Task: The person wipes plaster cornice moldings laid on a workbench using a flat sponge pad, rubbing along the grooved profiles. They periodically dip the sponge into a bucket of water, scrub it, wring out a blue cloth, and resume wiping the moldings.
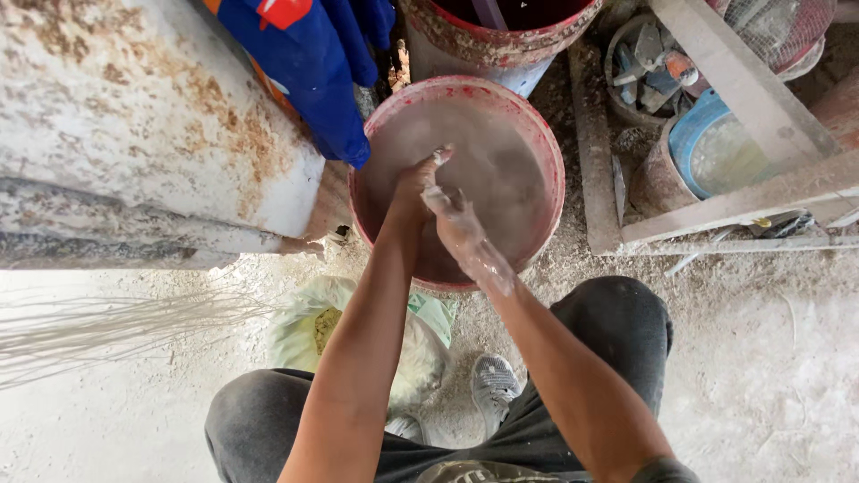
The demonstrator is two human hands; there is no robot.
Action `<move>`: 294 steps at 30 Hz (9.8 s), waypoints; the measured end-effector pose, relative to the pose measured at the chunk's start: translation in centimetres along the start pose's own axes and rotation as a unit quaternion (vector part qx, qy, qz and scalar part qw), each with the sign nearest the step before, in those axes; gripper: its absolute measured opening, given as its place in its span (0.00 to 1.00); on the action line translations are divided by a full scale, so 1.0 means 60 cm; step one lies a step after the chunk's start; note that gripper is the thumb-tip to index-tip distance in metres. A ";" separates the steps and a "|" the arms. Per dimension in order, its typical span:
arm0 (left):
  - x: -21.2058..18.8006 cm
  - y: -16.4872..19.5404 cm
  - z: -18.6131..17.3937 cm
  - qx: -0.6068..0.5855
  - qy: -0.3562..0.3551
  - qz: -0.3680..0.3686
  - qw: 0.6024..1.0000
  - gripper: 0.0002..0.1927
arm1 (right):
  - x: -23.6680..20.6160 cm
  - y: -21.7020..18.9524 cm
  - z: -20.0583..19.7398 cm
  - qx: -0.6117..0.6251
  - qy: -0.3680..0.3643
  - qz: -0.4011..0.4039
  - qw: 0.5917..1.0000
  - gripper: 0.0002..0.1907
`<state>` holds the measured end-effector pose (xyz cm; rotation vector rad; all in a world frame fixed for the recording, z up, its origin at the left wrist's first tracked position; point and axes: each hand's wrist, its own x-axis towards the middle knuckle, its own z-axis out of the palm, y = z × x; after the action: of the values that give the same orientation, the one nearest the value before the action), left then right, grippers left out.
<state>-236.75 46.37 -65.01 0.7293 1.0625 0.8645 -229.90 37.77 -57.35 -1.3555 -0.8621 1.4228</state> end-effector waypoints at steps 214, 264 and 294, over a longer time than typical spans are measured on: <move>0.042 -0.024 -0.057 0.485 0.112 0.200 0.844 0.24 | 0.123 -0.021 -0.022 0.111 0.032 0.146 0.982 0.15; 0.024 0.027 -0.058 0.320 0.358 0.281 0.831 0.17 | 0.080 -0.022 -0.029 0.343 0.018 0.015 0.939 0.18; -0.007 0.095 -0.008 0.307 0.182 0.224 0.907 0.25 | 0.079 -0.020 -0.006 0.011 0.014 0.054 0.998 0.11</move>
<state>-238.70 48.78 -60.14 1.4211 1.5668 1.0928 -229.03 42.58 -57.72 -1.4203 -0.7630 1.4886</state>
